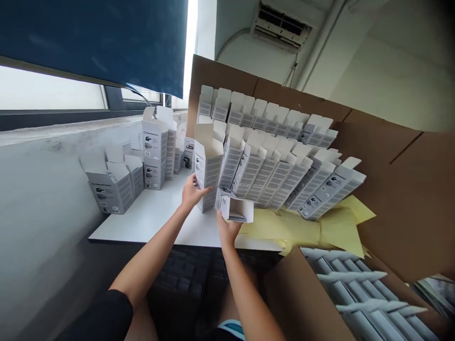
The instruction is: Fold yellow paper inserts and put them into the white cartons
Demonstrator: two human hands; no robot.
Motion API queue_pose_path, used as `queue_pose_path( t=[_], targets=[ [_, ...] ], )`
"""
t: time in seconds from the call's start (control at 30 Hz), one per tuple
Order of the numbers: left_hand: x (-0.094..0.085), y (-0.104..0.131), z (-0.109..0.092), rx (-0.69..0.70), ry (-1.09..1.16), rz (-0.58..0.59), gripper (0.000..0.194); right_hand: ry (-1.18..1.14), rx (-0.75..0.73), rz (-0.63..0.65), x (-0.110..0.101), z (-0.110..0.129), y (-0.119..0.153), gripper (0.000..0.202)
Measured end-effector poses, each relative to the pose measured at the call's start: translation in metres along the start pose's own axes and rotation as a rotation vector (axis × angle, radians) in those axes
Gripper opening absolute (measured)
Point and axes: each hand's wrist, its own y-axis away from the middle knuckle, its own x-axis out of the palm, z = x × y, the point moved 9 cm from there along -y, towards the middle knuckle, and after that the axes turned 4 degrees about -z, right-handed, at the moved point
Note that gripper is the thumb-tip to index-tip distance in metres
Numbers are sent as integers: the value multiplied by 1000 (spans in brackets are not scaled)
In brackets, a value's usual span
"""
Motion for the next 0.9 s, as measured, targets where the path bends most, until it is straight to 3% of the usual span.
queue_pose_path(
  t=[0.07,0.2,0.37,0.53,0.67,0.8,0.9],
  targets=[
    [-3,7,-2,13,30,16,76,6,34,-71,11,-5,2,80],
    [-10,9,-2,4,34,24,74,39,72,-163,17,-14,-1,101],
    [-17,11,-1,-11,70,19,73,62,50,-176,25,-11,3,98],
    [-30,11,-2,9,24,13,77,40,27,-153,5,14,-31,98],
    [-45,10,-4,9,-65,-4,76,0,-62,14,-18,40,-81,96],
    [-46,9,-10,12,-127,7,76,-252,-51,353,8,47,-92,80],
    [-40,10,-13,12,-164,27,76,-357,-33,408,32,46,-79,71]
  ],
)
